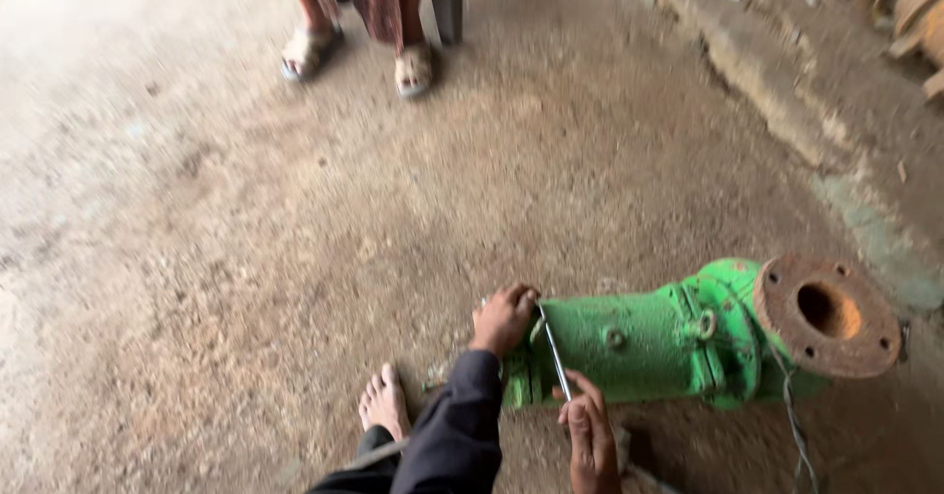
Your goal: The person uses two wrenches to loosen and remove bolts from the flange of a green submersible pump lying on a concrete floor. The person removes several bolts and washers, placing them on the ground.
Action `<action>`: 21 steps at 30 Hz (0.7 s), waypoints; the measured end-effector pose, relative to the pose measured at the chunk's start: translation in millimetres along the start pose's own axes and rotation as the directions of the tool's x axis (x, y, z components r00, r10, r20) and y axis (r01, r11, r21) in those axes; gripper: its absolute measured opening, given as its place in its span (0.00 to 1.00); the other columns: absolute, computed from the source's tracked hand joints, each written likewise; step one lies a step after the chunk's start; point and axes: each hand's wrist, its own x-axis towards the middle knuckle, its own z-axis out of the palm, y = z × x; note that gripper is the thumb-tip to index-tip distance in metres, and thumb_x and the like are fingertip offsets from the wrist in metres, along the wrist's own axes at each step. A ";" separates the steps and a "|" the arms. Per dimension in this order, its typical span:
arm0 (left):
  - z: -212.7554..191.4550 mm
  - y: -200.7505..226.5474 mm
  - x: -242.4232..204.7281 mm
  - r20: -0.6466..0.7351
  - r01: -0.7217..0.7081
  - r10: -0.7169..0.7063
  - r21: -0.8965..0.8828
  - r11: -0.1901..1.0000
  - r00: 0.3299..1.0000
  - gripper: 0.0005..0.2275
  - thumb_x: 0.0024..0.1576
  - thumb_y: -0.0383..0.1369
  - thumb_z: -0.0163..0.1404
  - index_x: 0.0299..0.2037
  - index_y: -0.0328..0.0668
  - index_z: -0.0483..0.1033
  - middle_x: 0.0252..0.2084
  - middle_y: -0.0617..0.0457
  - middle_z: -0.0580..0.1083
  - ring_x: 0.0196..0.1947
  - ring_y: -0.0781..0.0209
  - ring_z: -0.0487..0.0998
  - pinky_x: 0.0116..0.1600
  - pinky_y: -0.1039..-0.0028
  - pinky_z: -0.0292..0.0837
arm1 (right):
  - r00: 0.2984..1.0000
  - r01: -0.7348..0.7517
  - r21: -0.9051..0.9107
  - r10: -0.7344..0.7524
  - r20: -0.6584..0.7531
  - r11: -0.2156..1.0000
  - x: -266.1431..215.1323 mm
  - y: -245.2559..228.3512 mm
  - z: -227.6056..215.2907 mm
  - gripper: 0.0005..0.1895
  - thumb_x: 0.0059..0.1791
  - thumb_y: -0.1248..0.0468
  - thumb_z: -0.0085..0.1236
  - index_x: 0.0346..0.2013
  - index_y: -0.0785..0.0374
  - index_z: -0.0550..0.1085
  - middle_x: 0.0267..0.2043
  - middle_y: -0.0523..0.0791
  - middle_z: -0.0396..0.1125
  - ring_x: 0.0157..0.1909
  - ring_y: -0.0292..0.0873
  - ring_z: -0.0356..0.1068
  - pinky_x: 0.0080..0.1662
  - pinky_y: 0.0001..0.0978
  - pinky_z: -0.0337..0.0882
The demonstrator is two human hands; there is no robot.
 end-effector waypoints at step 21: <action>4.2 1.3 -1.4 -0.165 0.147 -0.155 -0.059 0.987 0.974 0.16 0.66 0.47 0.35 0.51 0.55 0.76 0.47 0.43 0.78 0.52 0.38 0.77 0.55 0.41 0.65 | 0.904 -0.153 -0.873 0.423 0.066 0.464 76.7 -53.6 -14.1 0.22 0.56 0.50 0.38 0.58 0.52 0.73 0.29 0.50 0.76 0.30 0.53 0.76 0.30 0.46 0.73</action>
